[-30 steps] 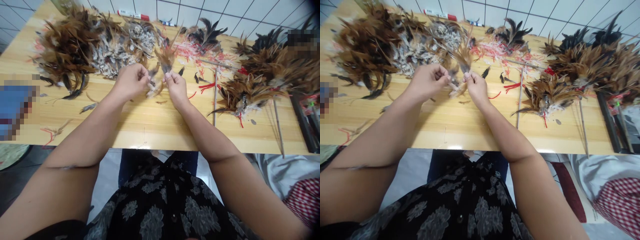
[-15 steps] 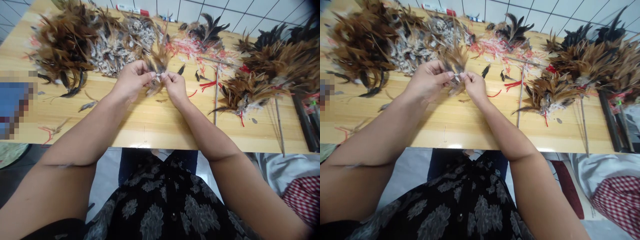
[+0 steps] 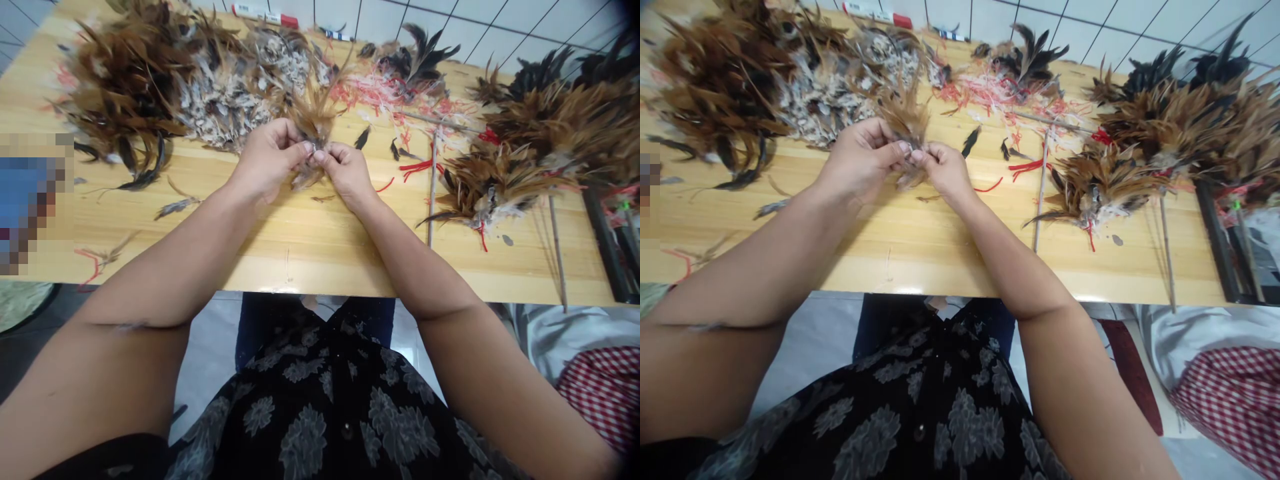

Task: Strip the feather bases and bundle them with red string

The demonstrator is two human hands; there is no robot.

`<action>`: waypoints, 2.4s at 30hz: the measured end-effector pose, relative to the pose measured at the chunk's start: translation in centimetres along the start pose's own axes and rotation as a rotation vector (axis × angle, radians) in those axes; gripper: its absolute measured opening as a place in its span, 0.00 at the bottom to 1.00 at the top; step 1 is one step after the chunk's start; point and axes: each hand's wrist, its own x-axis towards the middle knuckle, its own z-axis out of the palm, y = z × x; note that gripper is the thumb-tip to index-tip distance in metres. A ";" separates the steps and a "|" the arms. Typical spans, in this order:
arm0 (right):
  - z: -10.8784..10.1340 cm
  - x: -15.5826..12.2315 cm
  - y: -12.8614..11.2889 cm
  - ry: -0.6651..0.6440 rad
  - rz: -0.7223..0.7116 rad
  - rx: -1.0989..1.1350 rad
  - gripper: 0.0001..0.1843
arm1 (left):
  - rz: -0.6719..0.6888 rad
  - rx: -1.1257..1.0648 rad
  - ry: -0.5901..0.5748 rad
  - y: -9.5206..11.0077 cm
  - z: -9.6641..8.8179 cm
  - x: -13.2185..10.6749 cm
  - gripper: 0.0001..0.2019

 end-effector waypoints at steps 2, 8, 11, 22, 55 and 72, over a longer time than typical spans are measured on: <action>-0.1 0.0 0.0 0.011 0.008 -0.009 0.32 | -0.027 -0.014 0.019 0.2 0.0 0.0 0.33; -0.6 0.8 0.9 0.033 0.013 0.005 0.37 | -0.024 -0.013 0.029 0.3 -0.2 0.2 0.35; -0.8 1.1 1.2 -0.005 0.007 0.025 0.38 | -0.023 -0.053 -0.018 0.4 0.2 -0.3 0.27; -0.9 0.7 1.2 0.000 0.014 0.020 0.40 | 0.039 0.258 0.052 1.1 -0.6 -0.2 0.17; -1.1 1.1 2.8 0.016 -0.028 -0.091 0.26 | 0.641 0.546 0.223 1.9 -1.9 -0.6 0.08; 0.1 -0.2 0.0 -0.157 0.051 0.118 0.34 | -0.032 -0.343 -0.227 -2.1 -1.5 1.3 0.19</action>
